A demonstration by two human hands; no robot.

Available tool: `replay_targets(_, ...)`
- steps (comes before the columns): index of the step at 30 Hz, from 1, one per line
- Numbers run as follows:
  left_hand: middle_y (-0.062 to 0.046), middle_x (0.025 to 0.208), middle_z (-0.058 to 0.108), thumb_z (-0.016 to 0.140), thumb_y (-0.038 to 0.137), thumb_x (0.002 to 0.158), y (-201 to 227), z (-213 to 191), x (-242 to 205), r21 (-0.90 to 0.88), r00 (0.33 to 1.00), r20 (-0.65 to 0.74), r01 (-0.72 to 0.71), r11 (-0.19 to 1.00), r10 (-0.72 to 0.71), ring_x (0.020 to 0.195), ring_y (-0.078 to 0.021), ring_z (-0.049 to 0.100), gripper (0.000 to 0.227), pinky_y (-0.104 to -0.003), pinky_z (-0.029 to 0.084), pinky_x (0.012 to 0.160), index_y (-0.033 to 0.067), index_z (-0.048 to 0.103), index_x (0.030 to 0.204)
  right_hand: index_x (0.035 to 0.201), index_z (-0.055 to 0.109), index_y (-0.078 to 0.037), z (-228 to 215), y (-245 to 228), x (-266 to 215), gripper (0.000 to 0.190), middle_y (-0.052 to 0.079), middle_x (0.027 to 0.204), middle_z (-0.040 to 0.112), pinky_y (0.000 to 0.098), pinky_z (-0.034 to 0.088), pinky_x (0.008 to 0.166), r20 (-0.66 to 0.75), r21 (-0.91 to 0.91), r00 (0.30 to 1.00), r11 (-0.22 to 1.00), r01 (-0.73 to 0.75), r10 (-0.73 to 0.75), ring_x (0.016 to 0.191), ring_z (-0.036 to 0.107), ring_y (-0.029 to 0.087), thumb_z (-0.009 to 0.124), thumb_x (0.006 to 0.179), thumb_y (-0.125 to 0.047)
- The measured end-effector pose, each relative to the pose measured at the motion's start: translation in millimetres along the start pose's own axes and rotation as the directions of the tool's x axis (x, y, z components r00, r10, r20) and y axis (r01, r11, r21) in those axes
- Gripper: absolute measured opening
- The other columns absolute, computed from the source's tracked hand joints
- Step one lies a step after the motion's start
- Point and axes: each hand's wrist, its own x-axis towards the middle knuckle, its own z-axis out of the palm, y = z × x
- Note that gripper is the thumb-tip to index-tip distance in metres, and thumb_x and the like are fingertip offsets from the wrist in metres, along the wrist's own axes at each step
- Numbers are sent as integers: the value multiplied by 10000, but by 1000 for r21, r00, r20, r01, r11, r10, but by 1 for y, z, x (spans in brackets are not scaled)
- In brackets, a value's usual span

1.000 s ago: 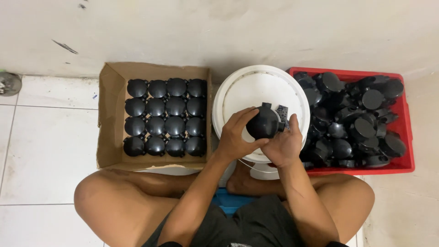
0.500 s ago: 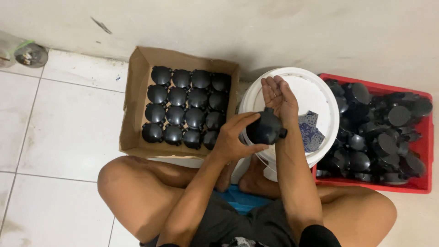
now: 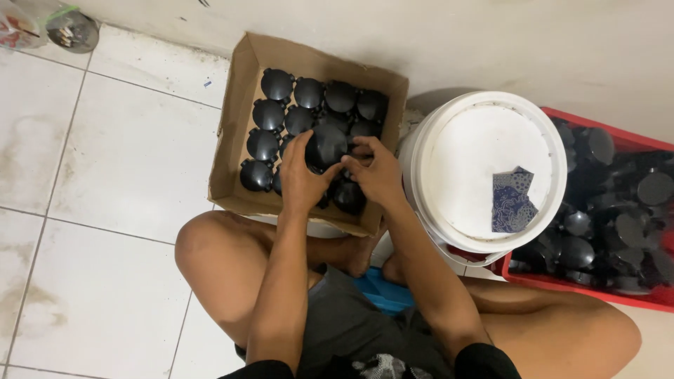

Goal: Cleaning black plastic parts with a cloth and arranging them in a cardboard box

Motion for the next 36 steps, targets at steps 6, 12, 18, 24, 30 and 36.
replay_targets(6,-241,1361,527,829,80,733,-43,12,-8,-76,925,203,342,937,-321,1290,-404,501,782,-483,488,1057,-8,471,1422,1258,610,-43,29,58,20,482,208,1075,674,372,645,713,-104,-22,992,997,-69,67,929,713,289,782,816,-125)
replay_targets(12,-159,1188,643,681,132,842,-122,48,-20,87,791,142,588,804,-594,1096,-335,648,411,-413,587,887,60,650,1245,1243,606,55,48,108,21,428,320,1203,614,456,590,867,-16,94,983,979,-179,181,1106,632,407,720,854,-83)
replay_targets(18,-134,1028,718,711,202,768,-194,71,-42,274,655,170,686,674,-736,970,-295,707,363,-389,618,744,176,723,1130,1269,663,-89,64,157,15,461,197,1236,646,430,566,903,60,-113,951,949,-295,303,1143,631,332,767,853,-259)
replay_targets(24,-224,958,718,675,107,799,-158,56,-37,457,602,253,615,642,-757,934,-340,713,286,-424,603,755,-27,729,1045,1305,645,-106,71,142,-1,515,178,1213,679,435,485,1023,96,-218,908,899,-380,407,1225,582,343,719,857,-349)
replay_targets(30,-234,973,714,649,131,787,-185,78,-45,515,519,241,648,562,-820,948,-367,711,280,-447,603,781,-30,726,1002,1315,634,-71,77,179,10,529,216,1404,529,469,413,1098,134,-245,911,904,-351,390,1322,489,376,703,882,-365)
replay_targets(36,-271,1028,705,628,118,832,-177,76,-42,516,497,280,643,565,-821,1024,-386,683,348,-452,588,836,-99,675,1101,1344,606,-65,72,141,-2,499,232,1416,507,502,371,1125,178,-239,902,907,-348,393,1364,428,410,672,911,-303)
